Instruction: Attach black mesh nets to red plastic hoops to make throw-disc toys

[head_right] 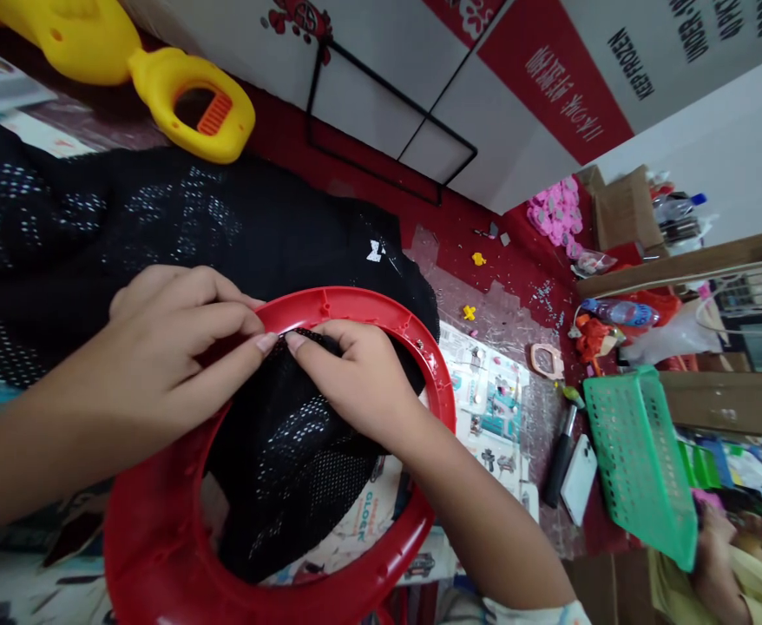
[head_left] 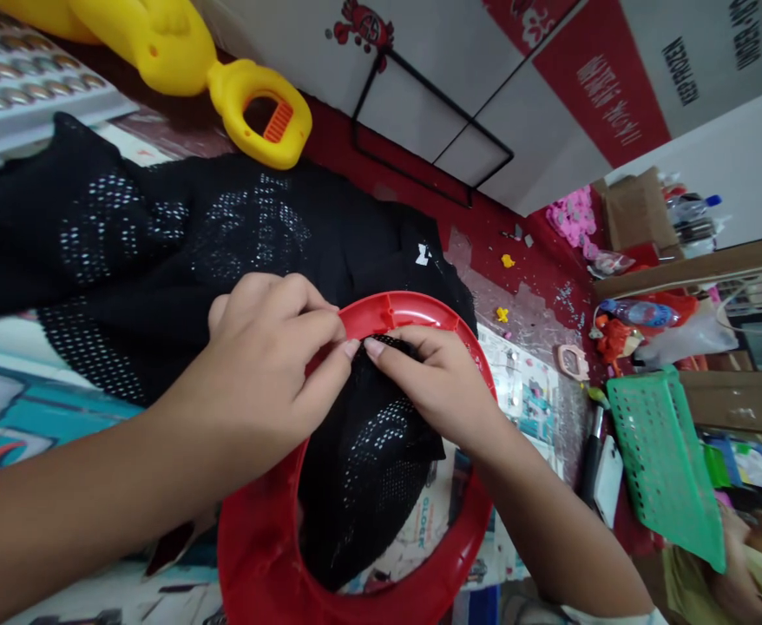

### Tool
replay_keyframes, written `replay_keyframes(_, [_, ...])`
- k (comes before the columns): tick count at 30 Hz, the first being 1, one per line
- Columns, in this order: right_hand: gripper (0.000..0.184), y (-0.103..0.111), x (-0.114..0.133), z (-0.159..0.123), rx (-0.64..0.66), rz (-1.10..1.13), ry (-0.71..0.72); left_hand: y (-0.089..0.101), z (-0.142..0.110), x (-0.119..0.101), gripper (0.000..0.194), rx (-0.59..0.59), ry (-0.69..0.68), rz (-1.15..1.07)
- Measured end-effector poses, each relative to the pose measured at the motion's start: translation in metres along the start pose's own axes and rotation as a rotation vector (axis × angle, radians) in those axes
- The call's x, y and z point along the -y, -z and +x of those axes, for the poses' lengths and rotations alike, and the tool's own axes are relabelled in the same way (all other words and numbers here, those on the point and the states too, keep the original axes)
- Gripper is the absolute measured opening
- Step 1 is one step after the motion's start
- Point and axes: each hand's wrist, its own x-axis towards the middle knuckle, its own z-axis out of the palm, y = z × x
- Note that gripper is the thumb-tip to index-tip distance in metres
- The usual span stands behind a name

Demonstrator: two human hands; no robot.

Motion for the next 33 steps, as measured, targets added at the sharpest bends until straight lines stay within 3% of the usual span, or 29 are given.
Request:
replay_keyframes(13, [0.019,-0.001,0.002,-0.005,-0.087,-0.316,0.059,-0.002,0.001,-0.004,0.032,0.014,0.023,0.076])
replay_keyframes(20, [0.021,-0.004,0.002,-0.008,-0.158,-0.521,0.164,-0.003,0.002,-0.003,0.031,0.034,0.045,0.146])
replay_keyframes(28, [0.011,0.006,-0.005,-0.014,-0.241,-0.271,0.116,-0.003,-0.002,-0.001,0.022,0.013,-0.055,0.140])
replay_keyframes(33, [0.015,0.014,-0.007,-0.016,-0.283,-0.319,0.136,-0.005,-0.004,0.001,0.027,-0.010,-0.196,0.104])
